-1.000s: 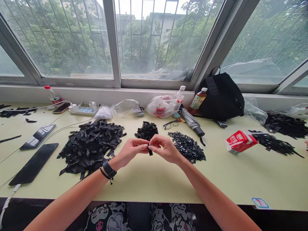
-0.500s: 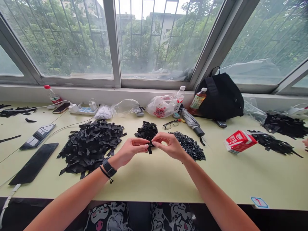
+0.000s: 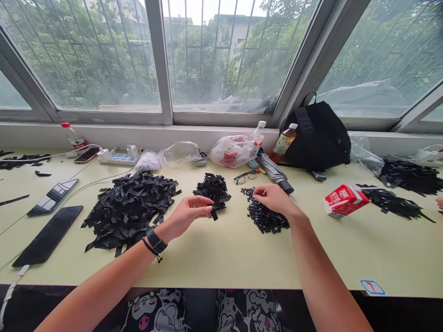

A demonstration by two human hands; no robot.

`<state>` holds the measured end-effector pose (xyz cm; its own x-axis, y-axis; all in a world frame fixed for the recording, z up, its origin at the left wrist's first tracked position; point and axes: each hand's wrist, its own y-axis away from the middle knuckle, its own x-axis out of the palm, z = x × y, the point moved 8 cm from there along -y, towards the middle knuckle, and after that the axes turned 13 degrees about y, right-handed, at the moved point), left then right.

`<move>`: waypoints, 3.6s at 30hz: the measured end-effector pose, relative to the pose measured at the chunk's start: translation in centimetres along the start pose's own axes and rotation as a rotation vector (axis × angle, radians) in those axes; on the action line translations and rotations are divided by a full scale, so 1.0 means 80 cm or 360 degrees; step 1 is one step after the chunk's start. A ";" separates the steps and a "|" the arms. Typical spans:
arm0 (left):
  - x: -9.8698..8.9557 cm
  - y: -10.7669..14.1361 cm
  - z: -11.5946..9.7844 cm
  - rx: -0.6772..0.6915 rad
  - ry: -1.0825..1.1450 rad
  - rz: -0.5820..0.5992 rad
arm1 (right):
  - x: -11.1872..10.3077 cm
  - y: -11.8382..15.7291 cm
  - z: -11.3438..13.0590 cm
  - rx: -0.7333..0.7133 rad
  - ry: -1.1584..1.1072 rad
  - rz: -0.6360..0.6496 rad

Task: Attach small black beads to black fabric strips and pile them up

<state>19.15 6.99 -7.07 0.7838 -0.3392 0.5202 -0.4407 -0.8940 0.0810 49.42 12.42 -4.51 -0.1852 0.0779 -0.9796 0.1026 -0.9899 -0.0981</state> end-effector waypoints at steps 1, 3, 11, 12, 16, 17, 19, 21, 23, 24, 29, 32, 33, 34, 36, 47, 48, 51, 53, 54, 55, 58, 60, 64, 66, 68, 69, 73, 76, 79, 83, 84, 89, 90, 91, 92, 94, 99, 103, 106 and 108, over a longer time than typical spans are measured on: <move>0.000 0.000 -0.001 0.0006 0.0005 0.0001 | 0.006 0.000 0.000 -0.0020 0.0014 0.0060; 0.000 0.001 -0.003 0.0036 0.0016 -0.0005 | 0.013 0.000 -0.001 -0.0031 0.0036 0.0117; 0.005 0.003 -0.008 0.0107 0.0043 0.0015 | 0.022 -0.004 -0.013 0.0056 0.0142 0.0136; 0.006 0.003 -0.009 0.0113 0.0048 0.0025 | 0.023 -0.004 -0.012 0.0063 0.0154 0.0141; 0.010 0.004 -0.010 0.0128 0.0049 0.0059 | 0.028 -0.003 -0.010 0.0084 0.0179 0.0187; 0.011 0.004 -0.011 0.0133 0.0044 0.0064 | 0.031 -0.002 -0.011 0.0089 0.0178 0.0209; 0.011 0.004 -0.011 0.0146 0.0029 0.0072 | 0.035 -0.001 -0.014 0.0097 0.0171 0.0237; 0.011 0.005 -0.011 0.0168 0.0006 0.0073 | 0.032 0.000 -0.018 0.0107 0.0151 0.0194; 0.010 0.004 -0.012 0.0189 -0.0024 0.0075 | 0.021 -0.001 -0.017 0.0105 0.0102 0.0053; 0.010 0.004 -0.012 0.0199 -0.0040 0.0074 | 0.013 -0.001 -0.013 0.0087 0.0048 -0.0036; 0.005 0.004 -0.015 0.0275 -0.0174 0.0014 | -0.007 0.008 0.064 -0.0206 -0.0813 -0.0208; 0.005 0.004 -0.017 0.0317 -0.0226 0.0008 | 0.013 0.023 0.137 -0.0427 -0.1357 0.0010; 0.006 0.004 -0.017 0.0329 -0.0231 0.0020 | 0.023 0.029 0.158 -0.0473 -0.1489 0.0094; 0.007 0.004 -0.017 0.0337 -0.0232 0.0034 | 0.032 0.034 0.176 -0.0506 -0.1614 0.0180; 0.009 0.004 -0.017 0.0351 -0.0227 0.0057 | 0.045 0.042 0.199 -0.0511 -0.1819 0.0245; 0.004 0.003 -0.021 0.0583 -0.0349 0.0000 | 0.060 0.038 0.184 -0.0163 -0.2066 0.0153; 0.004 0.004 -0.022 0.0607 -0.0367 -0.0007 | 0.060 0.039 0.185 -0.0172 -0.2063 0.0173; 0.007 0.006 -0.026 0.0669 -0.0445 -0.0016 | 0.062 0.039 0.187 -0.0163 -0.2072 0.0209; 0.007 0.007 -0.028 0.0716 -0.0502 -0.0029 | 0.062 0.040 0.187 -0.0145 -0.2081 0.0207; 0.007 0.008 -0.029 0.0744 -0.0532 -0.0045 | 0.062 0.040 0.187 -0.0144 -0.2082 0.0203; 0.006 0.009 -0.030 0.0774 -0.0564 -0.0071 | 0.061 0.041 0.187 -0.0148 -0.2083 0.0199; 0.001 0.011 -0.030 0.0858 -0.0664 -0.0163 | 0.058 0.042 0.189 -0.0172 -0.2069 0.0192; -0.002 0.011 -0.029 0.0887 -0.0705 -0.0202 | 0.057 0.043 0.190 -0.0183 -0.2043 0.0189; -0.009 0.010 -0.027 0.0863 -0.0683 -0.0247 | 0.053 0.045 0.190 -0.0177 -0.2003 0.0166; -0.012 0.009 -0.027 0.0834 -0.0652 -0.0260 | 0.052 0.046 0.191 -0.0173 -0.1996 0.0169; -0.012 0.008 -0.027 0.0821 -0.0637 -0.0260 | 0.052 0.047 0.192 -0.0172 -0.1997 0.0178; -0.012 0.008 -0.027 0.0823 -0.0637 -0.0257 | 0.052 0.047 0.192 -0.0172 -0.2000 0.0184; -0.009 0.011 -0.029 0.0866 -0.0686 -0.0257 | 0.052 0.047 0.193 -0.0179 -0.2018 0.0215; -0.007 0.012 -0.031 0.0892 -0.0741 -0.0252 | 0.054 0.045 0.193 -0.0185 -0.2042 0.0245; -0.004 0.011 -0.030 0.0887 -0.0761 -0.0216 | 0.057 0.043 0.193 -0.0186 -0.2064 0.0280; -0.003 0.008 -0.026 0.0854 -0.0747 -0.0172 | 0.058 0.043 0.193 -0.0183 -0.2088 0.0303; -0.003 0.008 -0.026 0.0849 -0.0748 -0.0167 | 0.057 0.043 0.193 -0.0186 -0.2097 0.0312; 0.000 0.008 -0.025 0.0848 -0.0762 -0.0145 | 0.059 0.043 0.194 -0.0192 -0.2128 0.0340; 0.000 0.008 -0.025 0.0844 -0.0760 -0.0139 | 0.060 0.043 0.194 -0.0190 -0.2124 0.0337; 0.001 0.009 -0.025 0.0838 -0.0759 -0.0133 | 0.060 0.042 0.193 -0.0187 -0.2119 0.0333; 0.002 0.009 -0.025 0.0832 -0.0760 -0.0129 | 0.060 0.042 0.193 -0.0183 -0.2116 0.0328; 0.003 0.009 -0.025 0.0828 -0.0772 -0.0125 | 0.061 0.042 0.193 -0.0176 -0.2116 0.0324; 0.005 0.010 -0.027 0.0882 -0.0835 -0.0141 | 0.061 0.043 0.196 -0.0175 -0.2114 0.0310; 0.005 0.012 -0.029 0.0920 -0.0926 -0.0184 | 0.062 0.043 0.198 -0.0198 -0.2102 0.0300; 0.004 0.011 -0.030 0.0925 -0.0943 -0.0181 | 0.061 0.044 0.199 -0.0229 -0.2075 0.0274; 0.002 0.009 -0.028 0.0907 -0.0902 -0.0161 | 0.059 0.044 0.199 -0.0258 -0.2020 0.0227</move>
<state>17.95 6.93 -5.00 0.9779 -0.2085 0.0110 -0.1847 -0.8882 -0.4206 33.34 7.43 -6.66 -0.9490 -0.2822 -0.1403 0.2987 -0.9474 -0.1146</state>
